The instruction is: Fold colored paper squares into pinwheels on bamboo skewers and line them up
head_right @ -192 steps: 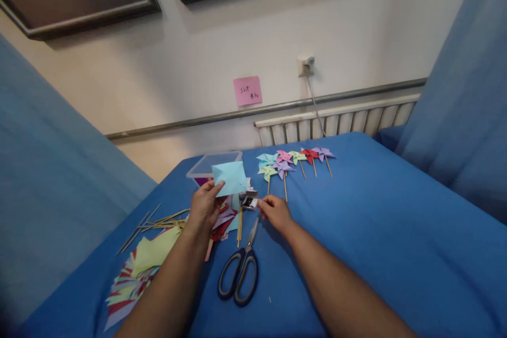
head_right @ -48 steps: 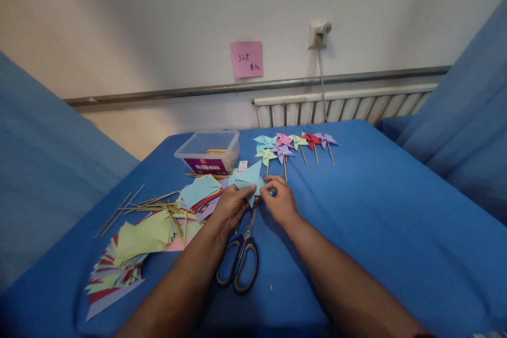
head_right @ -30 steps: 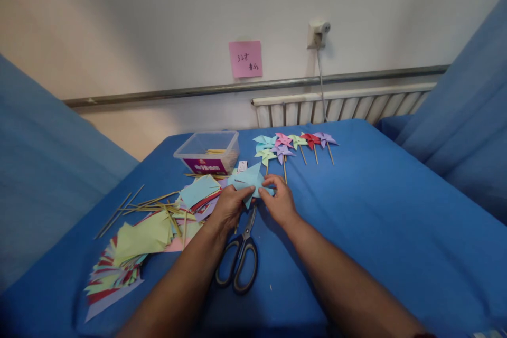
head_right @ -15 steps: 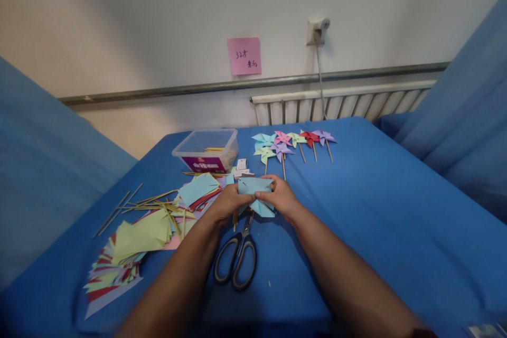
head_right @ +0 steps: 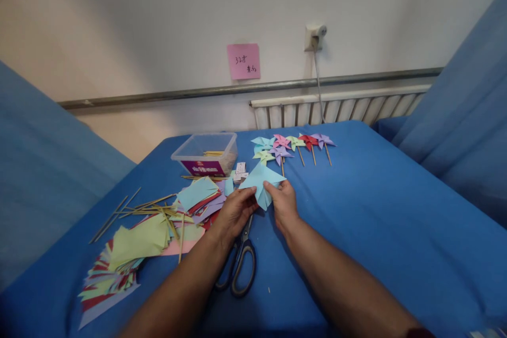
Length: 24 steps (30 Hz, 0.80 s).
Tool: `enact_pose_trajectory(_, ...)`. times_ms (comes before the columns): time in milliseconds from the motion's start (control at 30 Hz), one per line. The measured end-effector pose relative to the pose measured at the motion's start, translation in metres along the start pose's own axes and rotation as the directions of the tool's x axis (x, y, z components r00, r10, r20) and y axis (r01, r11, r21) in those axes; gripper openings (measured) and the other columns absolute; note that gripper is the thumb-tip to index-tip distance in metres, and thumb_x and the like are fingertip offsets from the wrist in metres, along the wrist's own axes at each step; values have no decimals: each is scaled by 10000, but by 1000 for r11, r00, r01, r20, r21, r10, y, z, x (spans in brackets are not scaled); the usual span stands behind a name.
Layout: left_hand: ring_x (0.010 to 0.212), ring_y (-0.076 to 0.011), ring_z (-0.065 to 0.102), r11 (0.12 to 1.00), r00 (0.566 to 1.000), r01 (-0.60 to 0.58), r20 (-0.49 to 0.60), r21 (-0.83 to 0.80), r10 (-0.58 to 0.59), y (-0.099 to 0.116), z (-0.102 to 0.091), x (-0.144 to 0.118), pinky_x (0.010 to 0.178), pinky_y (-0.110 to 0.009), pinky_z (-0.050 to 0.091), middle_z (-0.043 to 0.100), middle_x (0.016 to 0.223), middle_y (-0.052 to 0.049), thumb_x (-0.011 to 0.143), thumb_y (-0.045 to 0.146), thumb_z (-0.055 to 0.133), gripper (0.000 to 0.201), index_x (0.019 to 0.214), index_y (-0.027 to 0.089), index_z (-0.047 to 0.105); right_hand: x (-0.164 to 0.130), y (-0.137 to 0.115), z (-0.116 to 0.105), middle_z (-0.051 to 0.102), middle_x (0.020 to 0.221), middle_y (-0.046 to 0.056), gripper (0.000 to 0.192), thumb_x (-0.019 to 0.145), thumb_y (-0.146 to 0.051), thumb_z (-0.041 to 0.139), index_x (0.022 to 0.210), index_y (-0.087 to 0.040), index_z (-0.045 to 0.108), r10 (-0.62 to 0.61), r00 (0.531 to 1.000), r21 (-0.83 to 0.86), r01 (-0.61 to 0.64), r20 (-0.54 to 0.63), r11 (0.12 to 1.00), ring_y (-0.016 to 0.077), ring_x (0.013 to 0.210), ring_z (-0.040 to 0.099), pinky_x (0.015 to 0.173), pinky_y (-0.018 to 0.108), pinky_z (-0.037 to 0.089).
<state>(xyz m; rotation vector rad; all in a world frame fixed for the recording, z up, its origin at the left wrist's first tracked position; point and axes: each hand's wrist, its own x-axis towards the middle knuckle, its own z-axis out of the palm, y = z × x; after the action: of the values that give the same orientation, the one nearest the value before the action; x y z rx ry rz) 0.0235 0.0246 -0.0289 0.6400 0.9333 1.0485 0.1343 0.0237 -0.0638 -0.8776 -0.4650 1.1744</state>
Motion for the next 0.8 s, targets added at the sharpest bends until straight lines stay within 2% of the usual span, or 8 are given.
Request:
enact_pose_trajectory(100,648,-142,628,1000,1000,-12,3,-3,12,-5,3,-1,657,-256,490,701,726,-59,572,229,818,263,768,108,690,-4,3,3,735,827,20,377,611,-277,807,918,-183,611,0,1000,-9,0,-9,1000,183,679,682,684,331,550)
enact_pose_trajectory(267,513,-106,567,999,996,-45,-80,-16,44,-9,2,1,567,-238,461,631,562,-7,540,200,816,219,593,126,617,-7,7,4,721,817,12,382,610,-314,805,902,-188,593,-7,1000,-70,8,19,998,182,681,671,663,327,544)
enact_pose_trajectory(367,552,-130,598,996,994,-69,-94,-54,63,-3,-3,4,588,-257,482,666,613,-29,548,175,807,201,638,113,639,-8,4,1,711,848,13,425,676,-364,762,1020,-192,579,-43,996,-117,53,84,992,181,727,664,691,325,537)
enact_pose_trajectory(433,608,-151,626,992,991,-91,-106,-84,81,3,-6,7,622,-273,501,698,684,-46,557,157,795,206,707,107,662,-10,1,-1,682,778,-13,452,748,-374,703,1136,-202,546,-101,986,-188,125,135,974,165,715,643,702,310,523)
enact_pose_trajectory(500,653,-165,641,989,988,-108,-117,-104,96,11,-10,9,649,-285,514,718,751,-58,572,151,778,217,757,108,672,-15,-2,-2,646,745,-33,499,806,-349,645,1263,-226,487,-173,964,-250,222,204,942,149,705,620,727,302,510)
enact_pose_trajectory(600,680,-179,652,984,986,-125,-124,-126,109,20,-13,9,667,-299,527,728,800,-67,587,142,756,221,792,112,678,-20,-4,-3,654,906,-8,566,839,-293,595,1375,-292,417,-227,915,-303,332,333,893,141,749,621,780,310,502)
enact_pose_trajectory(667,673,-175,649,983,986,-125,-123,-133,108,23,-13,7,656,-294,528,726,790,-59,581,127,748,219,789,114,680,-22,-5,-4,655,970,4,519,833,-265,588,1339,-312,484,-224,880,-361,388,419,848,147,774,624,784,313,499)
enact_pose_trajectory(800,666,-154,636,987,991,-99,-98,-123,87,24,-10,2,658,-268,520,712,749,-43,555,106,756,213,756,108,685,-20,-8,-6,646,867,2,306,799,-231,608,1092,-288,677,-265,818,-444,514,510,733,162,757,602,751,311,489)
